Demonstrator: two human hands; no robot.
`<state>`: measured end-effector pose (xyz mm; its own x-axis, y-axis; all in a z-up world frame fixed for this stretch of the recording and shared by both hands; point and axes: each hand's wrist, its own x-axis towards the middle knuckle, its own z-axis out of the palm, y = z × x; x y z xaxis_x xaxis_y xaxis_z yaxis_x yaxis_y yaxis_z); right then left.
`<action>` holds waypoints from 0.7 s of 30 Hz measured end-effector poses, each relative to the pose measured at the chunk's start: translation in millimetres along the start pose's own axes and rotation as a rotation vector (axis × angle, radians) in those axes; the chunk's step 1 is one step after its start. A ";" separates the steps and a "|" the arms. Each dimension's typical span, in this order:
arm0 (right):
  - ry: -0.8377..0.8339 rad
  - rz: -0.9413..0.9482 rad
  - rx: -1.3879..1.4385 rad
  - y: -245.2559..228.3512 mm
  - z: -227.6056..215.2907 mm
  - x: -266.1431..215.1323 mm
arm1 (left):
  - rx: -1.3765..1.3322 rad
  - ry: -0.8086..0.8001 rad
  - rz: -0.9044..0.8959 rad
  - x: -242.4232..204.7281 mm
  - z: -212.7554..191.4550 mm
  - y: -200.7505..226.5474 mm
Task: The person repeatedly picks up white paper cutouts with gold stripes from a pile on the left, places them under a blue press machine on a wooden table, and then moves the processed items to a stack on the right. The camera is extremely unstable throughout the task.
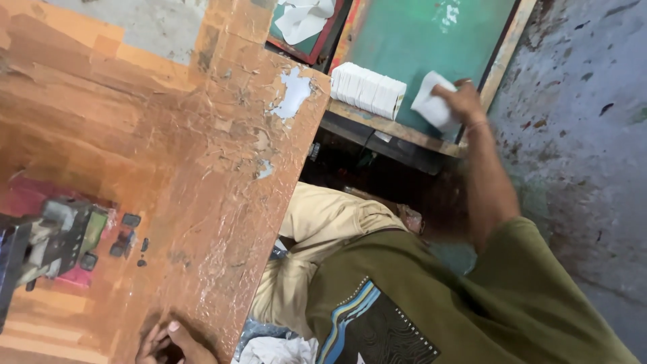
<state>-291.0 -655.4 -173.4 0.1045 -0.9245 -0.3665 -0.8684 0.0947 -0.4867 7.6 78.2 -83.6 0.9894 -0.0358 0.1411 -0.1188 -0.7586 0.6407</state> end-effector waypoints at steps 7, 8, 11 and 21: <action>-0.200 -0.204 0.453 -126.5 -99.6 -83.4 | -0.089 -0.029 -0.021 9.4 0.4 20.1; -0.321 -0.405 0.498 -149.6 -103.5 -92.7 | -0.167 -0.026 -0.025 7.4 -1.6 41.2; -0.513 -0.687 0.411 -244.7 -108.5 -155.8 | -0.200 0.070 -0.024 7.3 -9.3 98.7; -0.371 -1.231 -0.709 -438.9 44.3 -320.5 | -0.402 -0.180 0.376 51.2 23.8 281.9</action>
<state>78.2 -384.3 122.6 0.9596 -0.1302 -0.2493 -0.1811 -0.9642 -0.1937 26.8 -153.0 86.3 0.8676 -0.3917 0.3065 -0.4528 -0.3672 0.8125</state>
